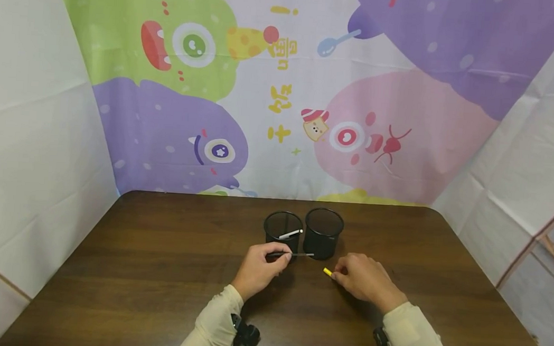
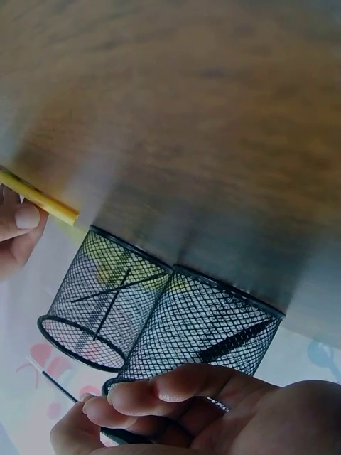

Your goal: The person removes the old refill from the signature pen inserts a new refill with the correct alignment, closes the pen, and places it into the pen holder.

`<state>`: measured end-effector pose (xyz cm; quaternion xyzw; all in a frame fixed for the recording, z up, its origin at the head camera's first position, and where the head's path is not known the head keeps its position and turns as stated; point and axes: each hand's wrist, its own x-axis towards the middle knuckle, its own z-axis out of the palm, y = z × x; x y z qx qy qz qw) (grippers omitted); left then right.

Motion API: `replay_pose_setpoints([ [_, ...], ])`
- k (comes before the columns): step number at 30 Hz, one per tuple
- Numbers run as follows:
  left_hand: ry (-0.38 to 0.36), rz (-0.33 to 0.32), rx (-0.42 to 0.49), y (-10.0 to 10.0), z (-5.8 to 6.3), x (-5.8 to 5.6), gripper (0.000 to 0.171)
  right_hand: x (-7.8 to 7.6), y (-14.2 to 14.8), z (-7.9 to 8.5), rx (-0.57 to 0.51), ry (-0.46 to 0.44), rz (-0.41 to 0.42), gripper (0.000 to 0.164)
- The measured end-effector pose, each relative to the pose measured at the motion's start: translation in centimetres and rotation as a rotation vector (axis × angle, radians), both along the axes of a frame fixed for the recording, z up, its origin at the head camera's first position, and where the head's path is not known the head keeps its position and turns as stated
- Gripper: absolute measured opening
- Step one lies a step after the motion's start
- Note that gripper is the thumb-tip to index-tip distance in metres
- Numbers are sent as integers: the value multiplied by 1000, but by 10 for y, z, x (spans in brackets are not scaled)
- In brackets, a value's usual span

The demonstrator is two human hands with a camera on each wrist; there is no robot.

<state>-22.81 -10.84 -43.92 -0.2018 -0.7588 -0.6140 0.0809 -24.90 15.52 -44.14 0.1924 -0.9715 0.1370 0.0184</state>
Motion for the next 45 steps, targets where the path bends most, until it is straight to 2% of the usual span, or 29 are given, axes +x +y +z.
replay_pose_setpoints([
  [6,-7,-16,-6,0,-1,-1,6,-1,0,1,-7,-23,-14,8],
  [18,-3,-24,-19,0,-2,-2,6,-1,-11,3,-51,16,0,10],
  [29,20,-5,-46,3,-5,-1,6,3,-19,8,-139,189,110,8],
  [33,31,-10,-55,3,-6,-1,6,4,-23,10,-149,219,132,10],
  [37,12,-11,-63,2,-16,-9,6,4,-27,12,-148,230,128,6],
  [40,3,-13,-69,1,-28,-17,6,4,-29,14,-150,234,128,5],
  [45,11,-40,-64,-1,-34,-22,9,4,-31,14,-166,254,149,5],
])
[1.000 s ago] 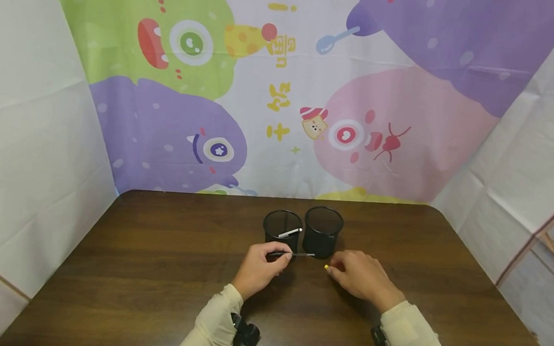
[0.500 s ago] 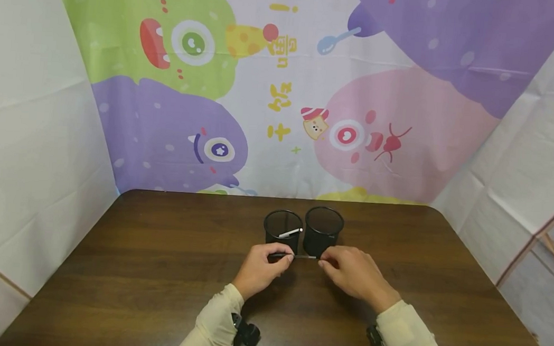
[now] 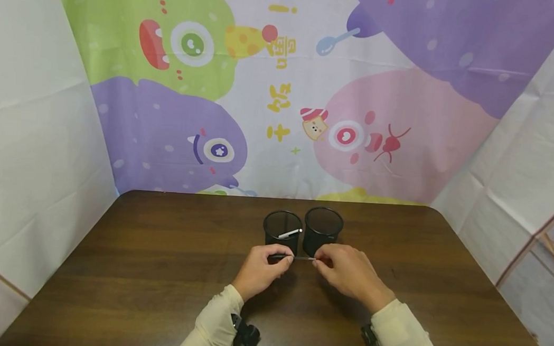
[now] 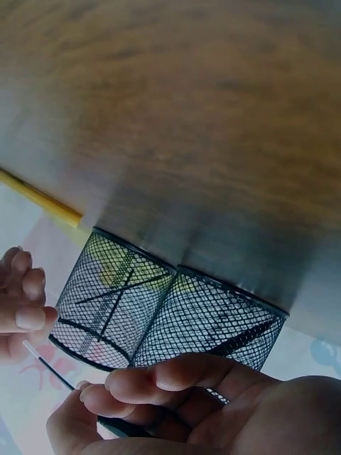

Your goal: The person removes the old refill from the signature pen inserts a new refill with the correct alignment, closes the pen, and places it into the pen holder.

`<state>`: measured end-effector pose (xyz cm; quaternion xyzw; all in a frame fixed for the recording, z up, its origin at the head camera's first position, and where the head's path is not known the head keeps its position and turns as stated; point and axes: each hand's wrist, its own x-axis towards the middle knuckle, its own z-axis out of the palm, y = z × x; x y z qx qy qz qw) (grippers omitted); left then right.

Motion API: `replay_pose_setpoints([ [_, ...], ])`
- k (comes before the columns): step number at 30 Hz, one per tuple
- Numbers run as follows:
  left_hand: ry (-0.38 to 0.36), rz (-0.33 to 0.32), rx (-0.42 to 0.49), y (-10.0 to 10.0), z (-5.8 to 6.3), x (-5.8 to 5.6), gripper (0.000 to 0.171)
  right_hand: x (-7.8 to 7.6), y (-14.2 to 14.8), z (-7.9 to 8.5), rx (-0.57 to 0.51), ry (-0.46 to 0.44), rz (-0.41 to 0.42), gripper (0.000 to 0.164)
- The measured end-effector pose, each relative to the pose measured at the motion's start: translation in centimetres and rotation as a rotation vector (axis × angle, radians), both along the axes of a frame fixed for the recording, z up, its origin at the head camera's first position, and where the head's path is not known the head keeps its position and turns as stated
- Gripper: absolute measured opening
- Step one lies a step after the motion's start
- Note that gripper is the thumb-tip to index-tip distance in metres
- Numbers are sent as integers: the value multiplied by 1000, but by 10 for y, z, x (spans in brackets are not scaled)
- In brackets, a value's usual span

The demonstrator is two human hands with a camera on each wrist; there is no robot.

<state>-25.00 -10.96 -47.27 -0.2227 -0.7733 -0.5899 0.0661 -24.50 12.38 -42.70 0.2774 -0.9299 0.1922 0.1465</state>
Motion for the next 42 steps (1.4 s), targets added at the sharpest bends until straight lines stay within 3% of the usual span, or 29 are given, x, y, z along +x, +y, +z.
replay_pose_setpoints([
  [9,28,-9,-22,-1,0,0,12,1,-6,2,-50,-13,43,8],
  [16,12,-8,-21,-1,0,1,10,4,-12,6,-97,-75,67,7],
  [21,7,-13,-23,-1,0,0,11,3,-15,7,-89,-59,92,10],
  [28,1,-7,-13,-2,0,0,13,2,-15,7,-87,-17,91,3],
  [42,25,6,20,-6,1,1,5,6,-3,7,-108,-29,64,4],
])
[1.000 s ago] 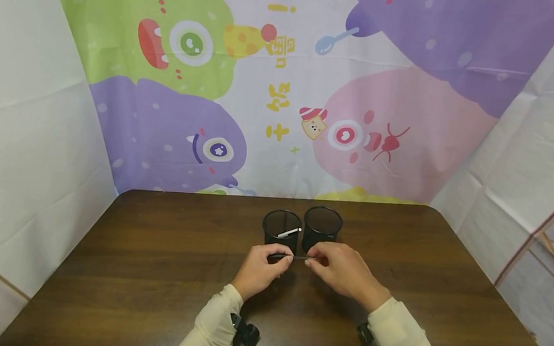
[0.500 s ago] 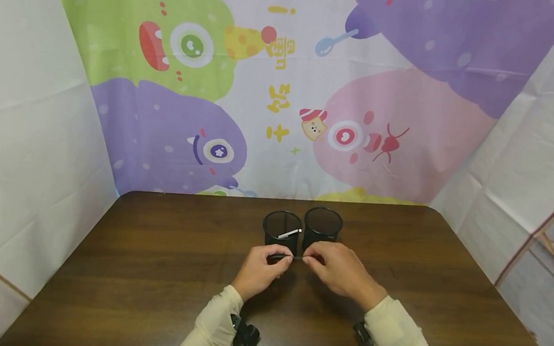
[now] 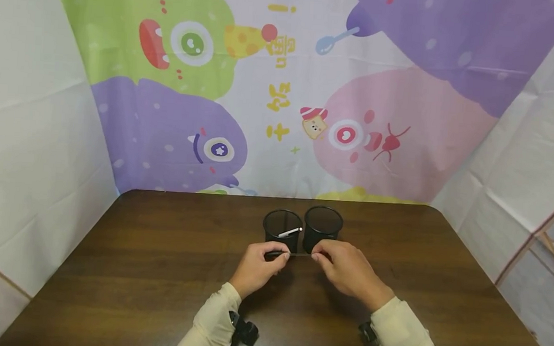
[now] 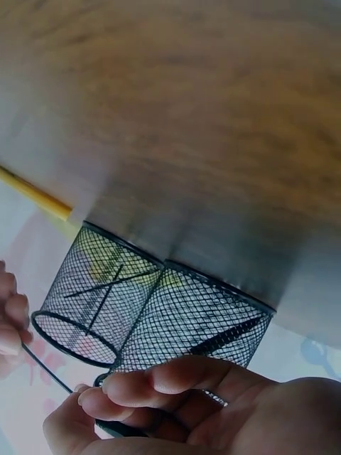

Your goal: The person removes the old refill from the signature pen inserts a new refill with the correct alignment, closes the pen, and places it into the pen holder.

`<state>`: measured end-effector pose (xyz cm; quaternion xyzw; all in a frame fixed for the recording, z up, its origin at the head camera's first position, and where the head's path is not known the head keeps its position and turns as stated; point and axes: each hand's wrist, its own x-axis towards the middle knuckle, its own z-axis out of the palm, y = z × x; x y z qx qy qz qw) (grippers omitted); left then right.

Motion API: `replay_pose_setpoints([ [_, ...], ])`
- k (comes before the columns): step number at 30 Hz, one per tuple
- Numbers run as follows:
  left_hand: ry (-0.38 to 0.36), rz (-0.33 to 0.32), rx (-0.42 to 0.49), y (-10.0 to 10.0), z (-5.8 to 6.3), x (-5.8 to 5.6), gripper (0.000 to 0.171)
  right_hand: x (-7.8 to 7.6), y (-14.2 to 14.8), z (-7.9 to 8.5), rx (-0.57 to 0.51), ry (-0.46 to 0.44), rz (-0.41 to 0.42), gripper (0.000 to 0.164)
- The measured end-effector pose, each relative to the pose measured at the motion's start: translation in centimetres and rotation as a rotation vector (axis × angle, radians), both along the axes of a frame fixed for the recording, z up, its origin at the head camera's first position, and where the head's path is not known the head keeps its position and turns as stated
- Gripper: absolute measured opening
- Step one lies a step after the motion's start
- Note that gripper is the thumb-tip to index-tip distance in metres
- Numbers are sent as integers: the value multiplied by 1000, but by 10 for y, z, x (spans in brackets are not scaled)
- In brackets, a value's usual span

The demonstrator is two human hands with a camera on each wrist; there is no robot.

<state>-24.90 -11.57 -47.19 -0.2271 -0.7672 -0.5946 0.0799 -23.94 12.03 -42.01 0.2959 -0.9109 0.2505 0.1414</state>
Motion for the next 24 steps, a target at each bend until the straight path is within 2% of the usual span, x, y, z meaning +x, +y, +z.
replay_pose_setpoints([
  [4,-13,9,2,-2,1,-1,10,0,6,-1,-8,3,-14,7],
  [14,-57,42,5,-1,4,1,9,-1,11,-1,-14,11,-8,5],
  [22,-50,33,36,0,34,20,4,-1,17,-3,-16,-28,-23,8],
  [24,-48,35,41,0,36,21,4,-1,19,-4,-23,-45,-28,8],
])
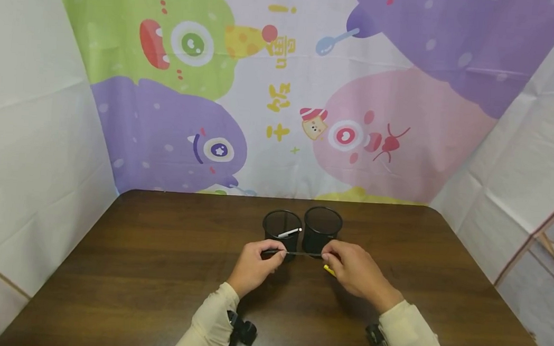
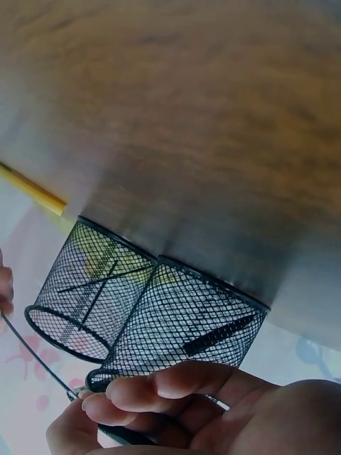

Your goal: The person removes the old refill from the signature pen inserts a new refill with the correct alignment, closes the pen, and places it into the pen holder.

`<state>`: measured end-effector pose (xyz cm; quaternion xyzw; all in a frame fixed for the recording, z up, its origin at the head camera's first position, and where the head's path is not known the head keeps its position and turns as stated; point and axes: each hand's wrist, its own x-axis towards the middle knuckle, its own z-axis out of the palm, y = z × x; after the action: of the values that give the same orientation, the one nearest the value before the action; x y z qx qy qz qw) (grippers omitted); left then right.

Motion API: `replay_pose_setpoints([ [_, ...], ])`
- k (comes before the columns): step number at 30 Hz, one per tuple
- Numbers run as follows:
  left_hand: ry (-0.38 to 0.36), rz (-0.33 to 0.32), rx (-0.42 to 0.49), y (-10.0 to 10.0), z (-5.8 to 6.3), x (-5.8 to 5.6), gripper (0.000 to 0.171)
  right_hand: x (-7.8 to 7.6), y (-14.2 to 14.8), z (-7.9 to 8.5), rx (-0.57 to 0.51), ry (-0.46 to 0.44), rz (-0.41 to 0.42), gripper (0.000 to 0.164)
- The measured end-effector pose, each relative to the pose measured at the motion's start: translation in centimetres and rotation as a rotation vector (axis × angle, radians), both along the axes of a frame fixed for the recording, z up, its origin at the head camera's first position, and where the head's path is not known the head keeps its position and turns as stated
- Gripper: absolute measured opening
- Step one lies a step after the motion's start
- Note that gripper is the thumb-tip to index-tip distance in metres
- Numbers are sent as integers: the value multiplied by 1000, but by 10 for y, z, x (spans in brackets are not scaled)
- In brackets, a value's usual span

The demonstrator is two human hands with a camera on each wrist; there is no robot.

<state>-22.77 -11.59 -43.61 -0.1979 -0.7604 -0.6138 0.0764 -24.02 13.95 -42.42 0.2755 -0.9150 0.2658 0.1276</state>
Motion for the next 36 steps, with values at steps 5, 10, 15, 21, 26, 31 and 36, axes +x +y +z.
replay_pose_setpoints([
  [5,1,3,1,0,1,0,6,0,4,-2,2,-42,-16,7],
  [10,1,6,-4,0,-2,-2,7,-3,3,-6,31,-71,-22,4],
  [15,-5,-2,1,1,-5,-3,4,-6,0,-11,74,-72,-23,5],
  [21,14,-6,-4,1,-5,-2,5,-10,-7,-14,143,-74,-12,5],
  [26,20,-12,-9,1,-6,-3,5,-15,-14,-17,191,-65,-1,4],
  [31,6,-12,-10,1,-20,-12,7,-18,-20,-17,239,-63,1,4],
  [36,4,0,-10,0,-35,-20,9,-22,-24,-16,255,-83,0,6],
])
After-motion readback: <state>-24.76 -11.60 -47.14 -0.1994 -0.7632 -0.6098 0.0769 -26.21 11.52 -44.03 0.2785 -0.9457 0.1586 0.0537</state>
